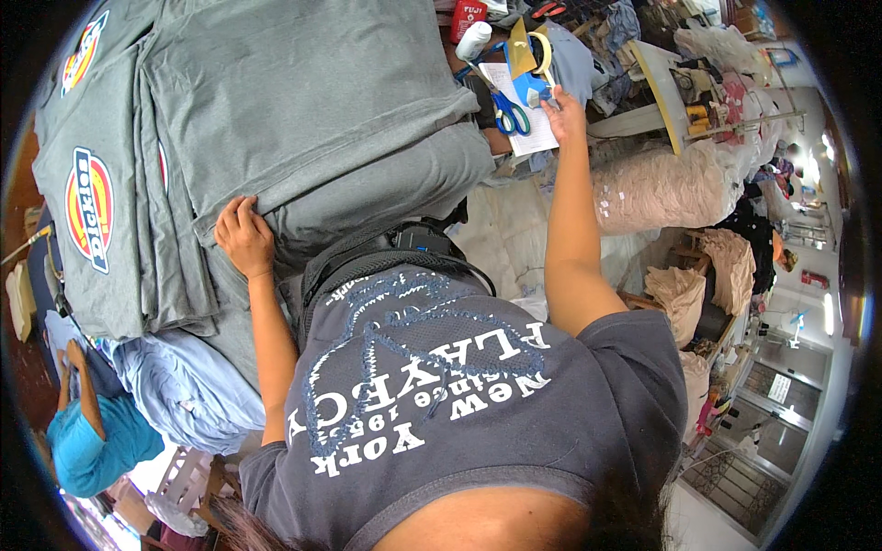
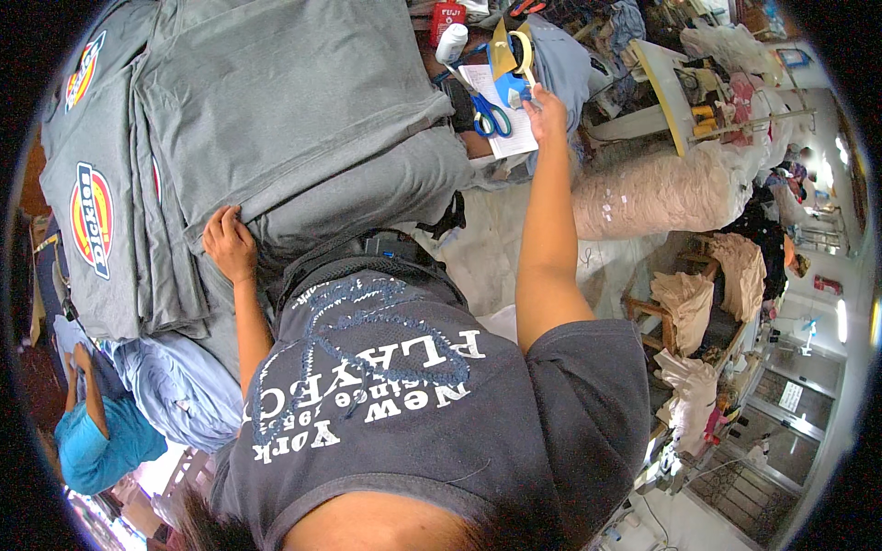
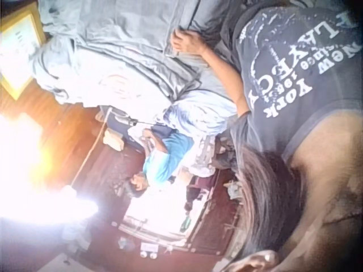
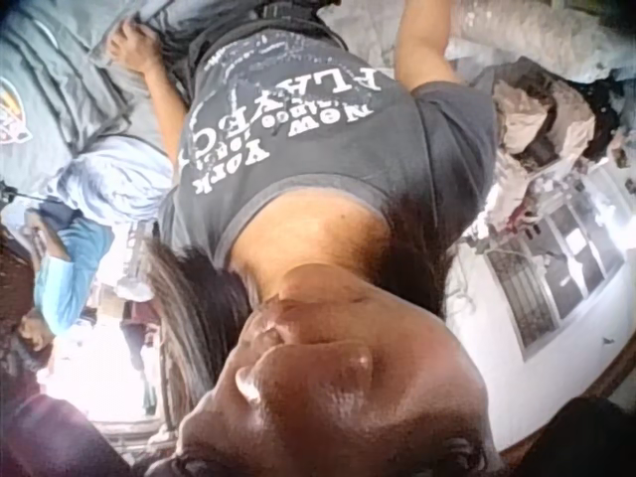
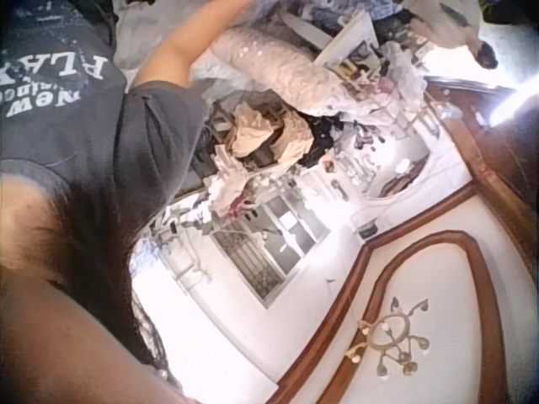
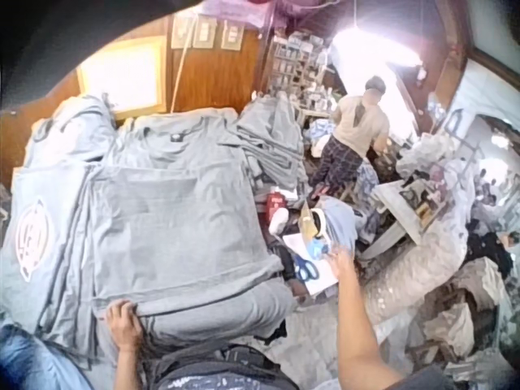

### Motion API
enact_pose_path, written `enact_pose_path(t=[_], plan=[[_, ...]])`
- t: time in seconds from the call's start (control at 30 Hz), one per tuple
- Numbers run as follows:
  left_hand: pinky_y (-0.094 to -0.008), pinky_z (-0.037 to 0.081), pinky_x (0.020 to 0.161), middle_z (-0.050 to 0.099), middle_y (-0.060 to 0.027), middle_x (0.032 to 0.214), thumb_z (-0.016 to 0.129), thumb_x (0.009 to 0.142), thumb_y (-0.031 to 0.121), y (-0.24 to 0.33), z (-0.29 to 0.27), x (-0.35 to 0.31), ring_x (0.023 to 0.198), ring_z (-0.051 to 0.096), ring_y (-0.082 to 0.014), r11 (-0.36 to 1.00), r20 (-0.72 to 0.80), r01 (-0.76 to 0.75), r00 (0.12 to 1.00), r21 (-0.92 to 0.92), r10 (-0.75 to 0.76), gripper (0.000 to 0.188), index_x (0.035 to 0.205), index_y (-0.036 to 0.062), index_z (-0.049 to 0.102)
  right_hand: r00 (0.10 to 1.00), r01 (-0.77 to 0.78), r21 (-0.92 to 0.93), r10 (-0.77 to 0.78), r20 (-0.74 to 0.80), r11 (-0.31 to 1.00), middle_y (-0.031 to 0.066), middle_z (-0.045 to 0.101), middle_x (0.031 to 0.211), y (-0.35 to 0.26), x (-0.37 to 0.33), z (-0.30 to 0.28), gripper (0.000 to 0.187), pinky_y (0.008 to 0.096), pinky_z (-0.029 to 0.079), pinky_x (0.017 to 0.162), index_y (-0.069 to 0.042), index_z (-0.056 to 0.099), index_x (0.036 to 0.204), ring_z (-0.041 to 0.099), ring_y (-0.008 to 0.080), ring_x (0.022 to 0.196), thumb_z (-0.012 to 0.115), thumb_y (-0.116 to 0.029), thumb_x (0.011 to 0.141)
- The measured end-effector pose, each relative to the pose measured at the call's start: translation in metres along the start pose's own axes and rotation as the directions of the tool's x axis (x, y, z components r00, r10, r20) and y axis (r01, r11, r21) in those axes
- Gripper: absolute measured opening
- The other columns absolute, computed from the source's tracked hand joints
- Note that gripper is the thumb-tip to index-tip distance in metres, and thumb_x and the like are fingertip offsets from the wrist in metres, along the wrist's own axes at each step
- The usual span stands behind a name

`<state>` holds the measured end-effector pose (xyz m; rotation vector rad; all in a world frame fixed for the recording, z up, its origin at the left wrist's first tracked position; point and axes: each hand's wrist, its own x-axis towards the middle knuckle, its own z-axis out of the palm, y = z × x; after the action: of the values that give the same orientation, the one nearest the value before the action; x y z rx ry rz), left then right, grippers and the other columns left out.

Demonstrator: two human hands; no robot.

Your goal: The person trims loose threads from garments using scissors and stacks them on a table, handling items one at a time and flattening them by hand.

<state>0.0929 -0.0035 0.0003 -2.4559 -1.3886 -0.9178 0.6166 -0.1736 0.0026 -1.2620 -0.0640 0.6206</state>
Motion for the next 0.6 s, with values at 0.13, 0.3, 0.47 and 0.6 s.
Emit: enact_pose_path(t=[0.13, 0.3, 0.47, 0.6], plan=[[-0.0342, 0.033, 0.084, 0.053, -0.0010, 0.098, 0.051, 0.073, 0.008, 0.001, -0.001, -0.001, 0.095, 0.048, -0.0196, 1.000, -0.011, 0.000, 1.000, 0.008, 0.000, 0.020, 0.091, 0.0144, 0.057, 0.977, 0.171, -0.223, -0.194, -0.088, 0.960, 0.0013, 0.055, 0.068, 0.023, -0.003, 0.009, 0.015, 0.0224, 0.041, 0.060, 0.000, 0.058, 0.083, 0.051, 0.0116, 0.063, 0.062, -0.014, 0.077], [-0.0347, 0.033, 0.086, 0.054, -0.0004, 0.100, 0.051, 0.074, 0.010, 0.001, 0.003, 0.000, 0.098, 0.047, -0.0209, 1.000, 0.002, 0.008, 1.000, -0.018, -0.008, 0.021, 0.093, 0.0159, 0.057, 0.829, 0.306, -0.759, -0.553, -0.086, 0.575, 0.0088, 0.057, 0.067, 0.035, 0.024, -0.012, 0.015, 0.0277, 0.042, 0.057, -0.001, 0.058, 0.076, 0.054, 0.0174, 0.061, 0.063, -0.014, 0.073], [-0.0342, 0.033, 0.085, 0.053, -0.0001, 0.097, 0.052, 0.072, 0.009, 0.001, 0.001, -0.001, 0.095, 0.048, -0.0195, 1.000, -0.012, 0.001, 1.000, 0.019, -0.001, 0.020, 0.091, 0.0153, 0.057, 0.714, 0.379, -0.888, -0.693, 0.100, 0.262, 0.0130, 0.058, 0.067, 0.048, 0.020, -0.031, 0.017, 0.0317, 0.042, 0.056, -0.002, 0.059, 0.074, 0.055, 0.0241, 0.060, 0.065, -0.017, 0.071], [-0.0340, 0.034, 0.085, 0.053, 0.0008, 0.098, 0.053, 0.071, 0.009, -0.003, 0.001, -0.003, 0.096, 0.048, -0.0192, 1.000, -0.010, 0.014, 1.000, 0.000, -0.014, 0.022, 0.091, 0.0162, 0.057, 0.730, 0.523, -0.720, -0.676, 0.101, 0.457, 0.0067, 0.058, 0.066, 0.028, -0.025, 0.015, 0.018, 0.0279, 0.043, 0.056, -0.001, 0.059, 0.075, 0.055, 0.0158, 0.059, 0.064, -0.019, 0.074]])
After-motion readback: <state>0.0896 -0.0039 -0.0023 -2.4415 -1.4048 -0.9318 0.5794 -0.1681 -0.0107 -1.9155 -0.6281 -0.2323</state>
